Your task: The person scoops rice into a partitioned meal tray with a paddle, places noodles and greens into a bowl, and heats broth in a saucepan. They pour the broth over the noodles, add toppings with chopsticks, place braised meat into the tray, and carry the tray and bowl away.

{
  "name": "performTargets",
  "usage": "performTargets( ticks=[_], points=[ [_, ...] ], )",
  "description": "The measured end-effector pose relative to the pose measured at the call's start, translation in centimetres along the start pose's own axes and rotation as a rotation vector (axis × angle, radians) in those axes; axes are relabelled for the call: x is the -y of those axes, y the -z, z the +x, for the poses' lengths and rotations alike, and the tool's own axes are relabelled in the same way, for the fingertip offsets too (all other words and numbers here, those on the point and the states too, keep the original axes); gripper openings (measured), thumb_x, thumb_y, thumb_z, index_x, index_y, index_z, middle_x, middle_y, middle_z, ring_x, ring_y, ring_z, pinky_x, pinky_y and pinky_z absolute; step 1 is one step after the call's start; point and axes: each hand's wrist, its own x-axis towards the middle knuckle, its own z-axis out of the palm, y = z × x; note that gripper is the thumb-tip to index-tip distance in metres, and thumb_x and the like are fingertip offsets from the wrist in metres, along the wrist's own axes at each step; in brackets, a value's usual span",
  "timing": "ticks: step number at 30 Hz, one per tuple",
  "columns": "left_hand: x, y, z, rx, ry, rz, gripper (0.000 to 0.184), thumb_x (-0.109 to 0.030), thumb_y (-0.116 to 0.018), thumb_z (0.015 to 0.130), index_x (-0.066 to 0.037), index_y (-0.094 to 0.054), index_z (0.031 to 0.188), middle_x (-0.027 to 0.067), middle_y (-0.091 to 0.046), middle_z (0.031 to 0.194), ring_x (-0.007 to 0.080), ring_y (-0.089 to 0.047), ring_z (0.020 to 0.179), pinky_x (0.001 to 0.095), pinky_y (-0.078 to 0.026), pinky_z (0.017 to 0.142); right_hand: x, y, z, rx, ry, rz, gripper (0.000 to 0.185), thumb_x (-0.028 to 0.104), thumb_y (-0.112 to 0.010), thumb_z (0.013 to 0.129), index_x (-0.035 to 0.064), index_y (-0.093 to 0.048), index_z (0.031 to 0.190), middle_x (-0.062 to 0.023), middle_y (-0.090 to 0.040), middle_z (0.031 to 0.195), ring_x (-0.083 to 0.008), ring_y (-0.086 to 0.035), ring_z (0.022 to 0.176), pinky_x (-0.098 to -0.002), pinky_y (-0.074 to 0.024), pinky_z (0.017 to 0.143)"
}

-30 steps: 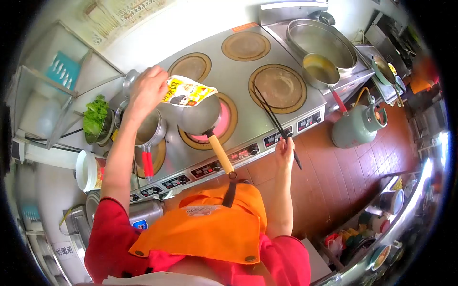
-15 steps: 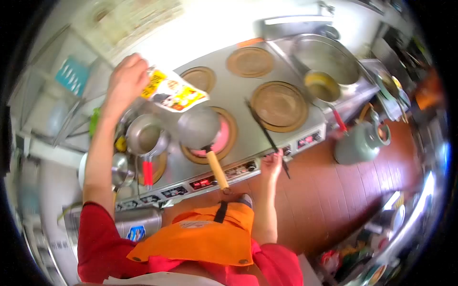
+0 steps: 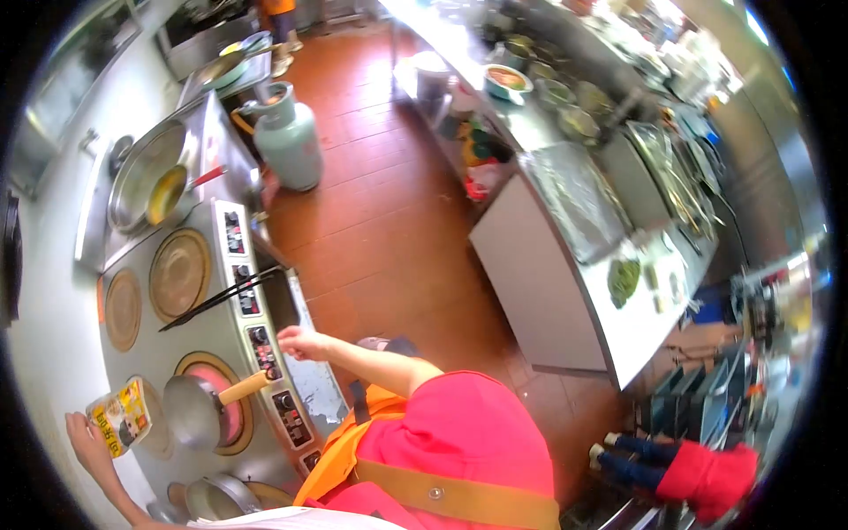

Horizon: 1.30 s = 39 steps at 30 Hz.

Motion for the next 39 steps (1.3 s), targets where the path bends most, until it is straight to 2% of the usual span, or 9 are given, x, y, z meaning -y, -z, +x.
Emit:
performTargets(
  ticks=[5,10,14,18,21,24,29,34,39],
  points=[
    [-1.4,-1.5,3.9,-0.303,-0.319,0.007,0.011,0.003,-0.048,0.078,0.003,-0.041,0.087,0.022,-0.044,0.097,0.0418,-0.046,0.094,0.0493,-0.037,0.08,-2.4,5.8,-9.6,-0.126,0.038,-0.021,0.03,0.017,-0.062,0.086,0.003,-0.056,0.112,-0.0014,-0.056,0.076,-0.0057,-0.047,0.059,-0.0192,-0.038,0.046],
    [-15.4,3.8,5.5,-0.341,-0.602,-0.174,0.013,0.004,-0.051,0.075,0.004,-0.045,0.087,0.0211,-0.046,0.095,0.0407,-0.046,0.094,0.0486,-0.037,0.08,-2.5,11.4,-23.3,-0.484,0.179,-0.014,0.03,0.02,-0.061,0.086,0.0047,-0.057,0.111,-0.0009,-0.057,0.079,-0.0061,-0.048,0.061,-0.0198,-0.0401,0.05],
    [-28.9,8.1,0.1,-0.374,-0.858,-0.299,0.015,0.005,-0.052,0.073,0.004,-0.05,0.088,0.0203,-0.047,0.092,0.0389,-0.047,0.092,0.0453,-0.039,0.08,-1.3,12.8,-32.5,-0.62,0.279,-0.061,0.036,0.023,-0.059,0.087,0.0037,-0.055,0.116,-0.0011,-0.058,0.087,-0.0063,-0.046,0.069,-0.0205,-0.0425,0.061],
    [-41.8,10.3,-6.7,-0.37,-1.094,-0.35,0.01,0.0,-0.06,0.072,0.0,-0.05,0.076,0.0148,-0.049,0.083,0.0344,-0.05,0.081,0.0432,-0.041,0.069,1.8,12.9,-41.6,-0.696,0.426,-0.321,0.035,0.026,-0.057,0.088,0.0064,-0.056,0.117,-0.0048,-0.06,0.101,-0.0131,-0.054,0.087,-0.0283,-0.0465,0.079],
    [-53.0,12.3,-13.2,-0.348,-1.273,-0.681,0.007,0.004,-0.057,0.073,0.002,-0.053,0.079,0.0166,-0.052,0.084,0.0344,-0.053,0.079,0.0453,-0.042,0.071,3.0,14.4,-48.3,-0.853,0.682,-0.498,0.029,0.022,-0.058,0.088,0.0039,-0.058,0.11,-0.0067,-0.062,0.097,-0.0129,-0.056,0.086,-0.0293,-0.0477,0.08],
    [-62.6,14.5,-19.6,-0.256,-1.513,-0.765,0.007,0.001,-0.06,0.071,0.001,-0.054,0.076,0.0155,-0.054,0.084,0.0342,-0.054,0.08,0.0437,-0.045,0.072,5.6,12.8,-56.6,-1.014,0.81,-0.539,0.028,0.016,-0.063,0.085,0.0042,-0.058,0.11,-0.0104,-0.06,0.109,-0.0192,-0.058,0.097,-0.0319,-0.0466,0.087],
    [-76.6,18.2,-30.4,-0.215,-1.937,-1.032,0.007,-0.004,-0.061,0.071,-0.004,-0.054,0.072,0.0104,-0.052,0.079,0.0295,-0.053,0.076,0.0396,-0.046,0.069,7.2,12.5,-66.6,-1.6,0.875,-1.175,0.053,0.013,-0.073,0.072,0.0028,-0.052,0.12,-0.0164,-0.056,0.117,-0.0349,-0.052,0.109,-0.0414,-0.0407,0.094],
    [-87.7,21.0,-41.9,-0.144,-2.266,-1.246,0.007,-0.006,-0.062,0.07,-0.006,-0.055,0.071,0.0084,-0.05,0.075,0.027,-0.053,0.075,0.0376,-0.044,0.065,5.4,17.2,-73.5,-1.979,0.722,-1.174,0.04,0.014,-0.072,0.073,0.0087,-0.058,0.11,-0.0091,-0.062,0.105,-0.0275,-0.057,0.099,-0.0394,-0.042,0.083],
    [-91.3,23.9,-50.3,-0.057,-2.288,-1.163,0.007,-0.006,-0.061,0.072,-0.005,-0.054,0.072,0.0108,-0.05,0.075,0.0297,-0.053,0.074,0.0401,-0.044,0.065,2.5,22.4,-80.5,-2.141,0.769,-1.117,0.014,0.011,-0.071,0.07,0.0095,-0.064,0.082,-0.0041,-0.064,0.075,-0.0253,-0.061,0.071,-0.0374,-0.0476,0.066]
  ],
)
